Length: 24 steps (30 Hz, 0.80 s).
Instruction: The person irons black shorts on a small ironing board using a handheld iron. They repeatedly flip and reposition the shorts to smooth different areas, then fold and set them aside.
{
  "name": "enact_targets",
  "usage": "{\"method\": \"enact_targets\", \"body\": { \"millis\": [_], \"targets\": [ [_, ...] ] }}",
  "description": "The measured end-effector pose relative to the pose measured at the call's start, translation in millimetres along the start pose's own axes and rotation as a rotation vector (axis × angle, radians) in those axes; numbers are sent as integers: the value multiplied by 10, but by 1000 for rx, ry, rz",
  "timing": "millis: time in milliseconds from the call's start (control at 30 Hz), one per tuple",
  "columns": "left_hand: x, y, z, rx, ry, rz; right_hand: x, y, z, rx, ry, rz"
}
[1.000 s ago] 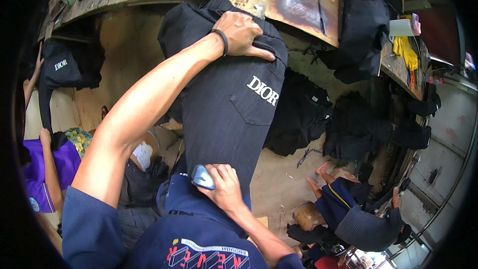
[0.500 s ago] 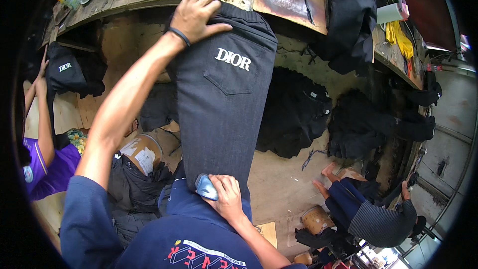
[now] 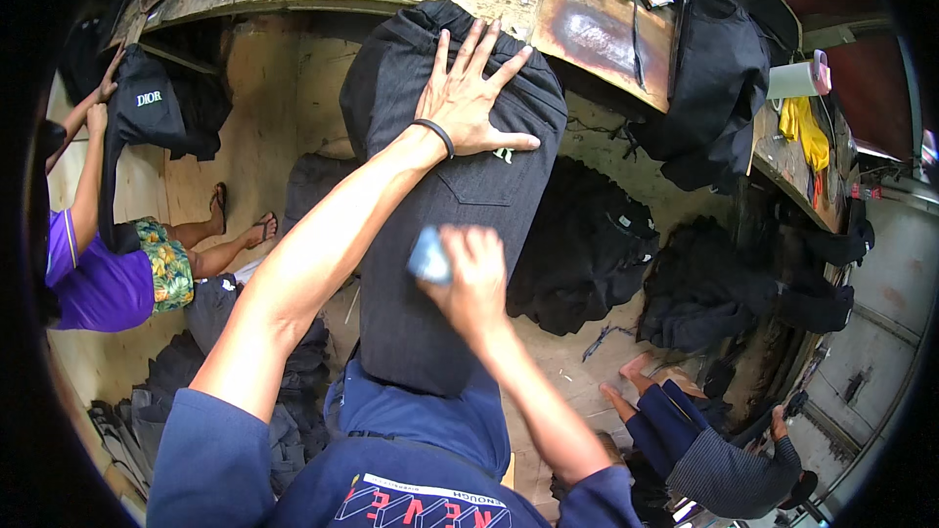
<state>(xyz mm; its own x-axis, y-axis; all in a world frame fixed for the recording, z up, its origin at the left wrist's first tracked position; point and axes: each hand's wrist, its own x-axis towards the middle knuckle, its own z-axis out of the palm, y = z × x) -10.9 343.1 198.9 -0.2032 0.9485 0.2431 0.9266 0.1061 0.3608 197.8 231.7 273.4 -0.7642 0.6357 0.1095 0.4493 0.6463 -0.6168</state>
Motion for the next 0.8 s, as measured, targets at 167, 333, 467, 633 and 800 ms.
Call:
{"method": "enact_targets", "body": {
  "millis": [167,333,467,633,800],
  "targets": [
    [-32,63,-3,-21,33,1,-552,-42,-8,216,-440,2],
    [-26,61,-41,15,-10,-21,-156,130,-75,-59,11,140],
    [-30,64,-34,11,-2,-8,-538,26,-91,154,-260,32],
    [-24,55,-5,33,10,-17,-300,237,-139,-10,40,69],
    [2,36,8,21,40,10,-322,-173,-214,25,-182,254]
  ]
}}
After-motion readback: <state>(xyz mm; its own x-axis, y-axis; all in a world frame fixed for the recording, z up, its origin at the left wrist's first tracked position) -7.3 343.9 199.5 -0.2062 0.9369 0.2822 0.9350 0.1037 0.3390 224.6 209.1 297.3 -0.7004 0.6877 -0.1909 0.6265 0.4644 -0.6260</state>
